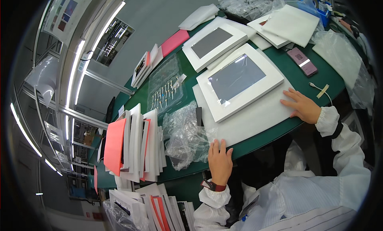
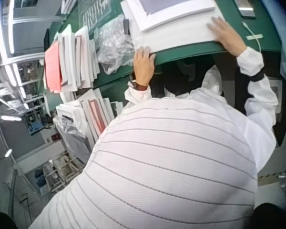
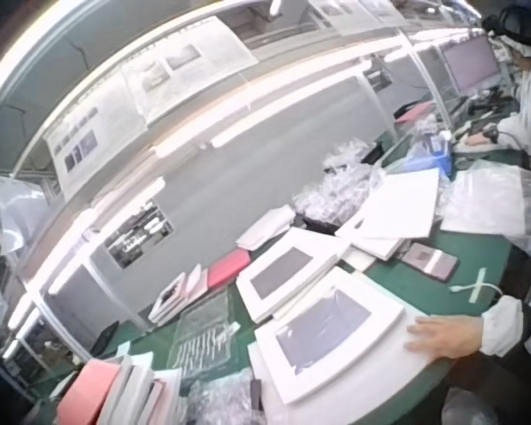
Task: Assembling a flat-panel electronic device by connecting internal ribbon cables and snapping the back cover into place.
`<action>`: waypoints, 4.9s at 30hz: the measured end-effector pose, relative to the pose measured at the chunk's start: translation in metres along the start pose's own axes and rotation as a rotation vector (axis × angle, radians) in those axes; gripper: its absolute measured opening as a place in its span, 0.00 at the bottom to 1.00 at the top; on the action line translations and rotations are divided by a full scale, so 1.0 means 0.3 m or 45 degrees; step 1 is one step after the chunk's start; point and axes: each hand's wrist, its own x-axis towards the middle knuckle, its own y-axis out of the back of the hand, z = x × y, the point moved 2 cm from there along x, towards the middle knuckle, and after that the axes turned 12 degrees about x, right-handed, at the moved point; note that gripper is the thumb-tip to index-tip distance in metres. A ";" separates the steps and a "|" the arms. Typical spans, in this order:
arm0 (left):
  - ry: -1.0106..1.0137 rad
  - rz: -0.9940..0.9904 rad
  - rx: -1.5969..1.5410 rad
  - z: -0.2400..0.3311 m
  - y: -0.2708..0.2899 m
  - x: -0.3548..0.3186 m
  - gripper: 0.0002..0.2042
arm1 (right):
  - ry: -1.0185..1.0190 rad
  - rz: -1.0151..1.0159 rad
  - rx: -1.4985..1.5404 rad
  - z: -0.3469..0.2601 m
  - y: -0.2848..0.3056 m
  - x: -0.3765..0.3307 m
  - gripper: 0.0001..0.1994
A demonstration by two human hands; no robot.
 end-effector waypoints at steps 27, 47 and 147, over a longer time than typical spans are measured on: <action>0.021 0.004 -0.594 0.146 0.185 0.177 0.12 | 0.081 -0.105 -0.173 0.011 -0.004 0.047 0.28; 0.354 0.231 -1.078 0.169 -0.103 0.147 0.09 | 0.107 -0.090 -0.156 -0.033 0.041 0.095 0.22; 1.173 0.337 -1.960 -0.295 -0.020 0.210 0.17 | -1.240 0.877 1.493 0.578 0.251 0.579 0.19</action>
